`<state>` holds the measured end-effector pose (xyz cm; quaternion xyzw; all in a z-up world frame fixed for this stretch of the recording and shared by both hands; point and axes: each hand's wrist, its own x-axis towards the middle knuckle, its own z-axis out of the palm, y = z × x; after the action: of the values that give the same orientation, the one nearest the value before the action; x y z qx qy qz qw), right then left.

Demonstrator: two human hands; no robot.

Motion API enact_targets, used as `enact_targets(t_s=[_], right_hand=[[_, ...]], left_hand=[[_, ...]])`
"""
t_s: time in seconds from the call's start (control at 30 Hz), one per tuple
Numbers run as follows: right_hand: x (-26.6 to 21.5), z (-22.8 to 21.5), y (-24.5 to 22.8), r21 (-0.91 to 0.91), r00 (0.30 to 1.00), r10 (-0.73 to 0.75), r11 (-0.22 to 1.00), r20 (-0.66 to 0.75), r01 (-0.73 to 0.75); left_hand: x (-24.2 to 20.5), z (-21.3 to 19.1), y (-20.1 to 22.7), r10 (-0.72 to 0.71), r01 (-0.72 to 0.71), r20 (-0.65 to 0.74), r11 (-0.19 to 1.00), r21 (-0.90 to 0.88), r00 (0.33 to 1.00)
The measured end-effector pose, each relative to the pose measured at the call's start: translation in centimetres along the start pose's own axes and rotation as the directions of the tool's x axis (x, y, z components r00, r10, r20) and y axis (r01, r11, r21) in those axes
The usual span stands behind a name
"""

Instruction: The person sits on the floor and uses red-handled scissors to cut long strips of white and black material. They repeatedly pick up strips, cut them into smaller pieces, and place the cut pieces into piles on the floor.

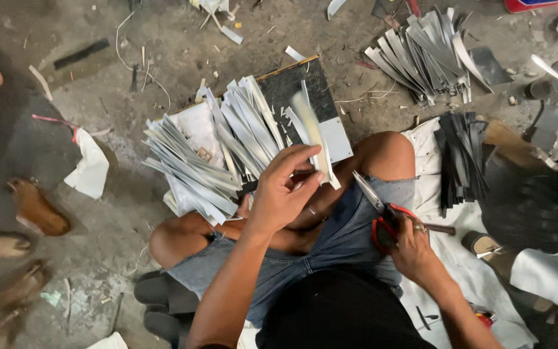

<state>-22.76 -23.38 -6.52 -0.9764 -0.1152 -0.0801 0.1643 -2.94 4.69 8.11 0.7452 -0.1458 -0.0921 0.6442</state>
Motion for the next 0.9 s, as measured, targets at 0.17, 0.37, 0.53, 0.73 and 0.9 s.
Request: enact_targets(t_s=[0.17, 0.37, 0.53, 0.73, 0.9], right_hand=[[0.1, -0.4, -0.6, 0.042, 0.692, 0.581, 0.752, 0.428, -0.658], [2.4, -1.5, -0.6, -0.067, 0.583, 0.655, 0.69, 0.48, -0.721], [1.7, -0.9, -1.3, -0.122, 0.664, 0.612, 0.768, 0.429, -0.629], [3.7, -3.5, -2.6, -0.078, 0.733, 0.533, 0.827, 0.423, -0.557], [7.2, -5.7, -4.6, 0.229, 0.878, 0.393, 0.86, 0.274, -0.456]], left_hand=[[-0.1, 0.4, 0.5, 0.069, -0.068, 0.003, 0.992, -0.103, 0.998], [-0.7, 0.2, 0.9, 0.064, -0.064, -0.007, 0.996, -0.054, 0.998], [-1.1, 0.9, 0.9, 0.249, -0.24, -0.033, 0.956, 0.171, 0.968], [-1.9, 1.1, 1.1, 0.225, -0.233, 0.065, 0.957, 0.171, 0.972], [-3.7, 1.5, -0.7, 0.175, -0.17, 0.208, 0.985, -0.042, 0.962]])
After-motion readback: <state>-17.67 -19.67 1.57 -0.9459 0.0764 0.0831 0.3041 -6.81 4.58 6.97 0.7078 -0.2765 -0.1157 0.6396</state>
